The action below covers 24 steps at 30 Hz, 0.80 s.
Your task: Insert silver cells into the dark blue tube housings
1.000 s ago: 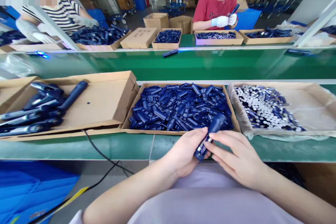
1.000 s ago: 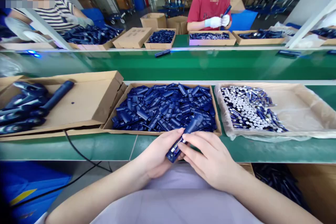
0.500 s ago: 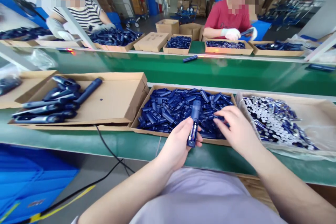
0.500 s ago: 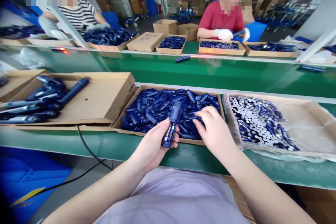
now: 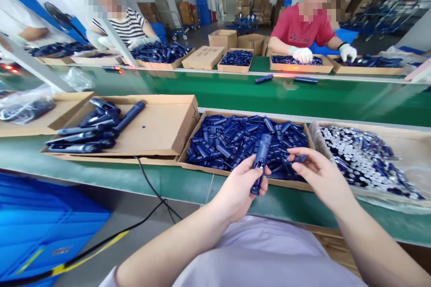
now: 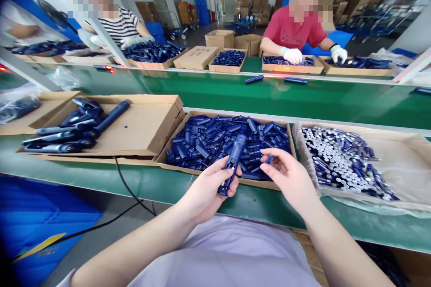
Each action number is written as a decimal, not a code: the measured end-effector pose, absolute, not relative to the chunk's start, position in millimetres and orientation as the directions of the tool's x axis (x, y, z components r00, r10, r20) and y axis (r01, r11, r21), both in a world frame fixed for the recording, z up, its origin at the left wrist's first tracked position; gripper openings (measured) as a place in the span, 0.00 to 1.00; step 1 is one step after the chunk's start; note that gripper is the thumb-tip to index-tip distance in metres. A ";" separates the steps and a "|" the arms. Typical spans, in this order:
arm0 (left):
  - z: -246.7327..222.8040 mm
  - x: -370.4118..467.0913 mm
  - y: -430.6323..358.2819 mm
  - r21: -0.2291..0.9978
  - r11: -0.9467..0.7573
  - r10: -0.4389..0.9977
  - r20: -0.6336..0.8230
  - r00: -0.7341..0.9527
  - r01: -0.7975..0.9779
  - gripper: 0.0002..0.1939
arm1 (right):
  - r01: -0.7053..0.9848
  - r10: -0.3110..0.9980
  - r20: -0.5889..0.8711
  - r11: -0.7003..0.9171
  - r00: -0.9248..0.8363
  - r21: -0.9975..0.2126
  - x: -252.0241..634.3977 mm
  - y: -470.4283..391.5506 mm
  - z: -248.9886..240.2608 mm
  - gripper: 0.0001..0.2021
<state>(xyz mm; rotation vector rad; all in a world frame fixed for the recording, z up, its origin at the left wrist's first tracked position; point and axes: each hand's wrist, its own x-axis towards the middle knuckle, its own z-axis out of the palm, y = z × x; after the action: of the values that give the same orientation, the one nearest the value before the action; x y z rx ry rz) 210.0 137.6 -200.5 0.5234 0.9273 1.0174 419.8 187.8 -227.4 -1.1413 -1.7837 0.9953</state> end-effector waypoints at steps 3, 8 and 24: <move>-199.6 215.0 138.4 0.654 0.516 0.853 -0.456 0.256 -0.554 0.15 | 0.334 0.881 0.371 0.458 -0.293 -0.824 410.4 172.7 -222.0 0.18; -201.9 220.9 136.5 0.568 0.557 0.824 -0.468 0.318 -0.606 0.18 | 0.402 0.826 0.478 0.564 -0.300 -0.722 401.9 163.5 -207.5 0.19; -203.9 223.7 131.7 0.561 0.520 0.854 -0.353 0.382 -0.644 0.17 | 0.331 0.868 0.320 0.450 -0.379 -0.829 384.4 150.0 -208.9 0.07</move>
<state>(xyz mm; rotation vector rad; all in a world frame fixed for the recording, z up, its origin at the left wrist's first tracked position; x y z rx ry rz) 223.7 131.7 -203.9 0.3596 0.6660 0.9816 384.4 150.0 -208.9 -1.0073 -1.9210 0.8709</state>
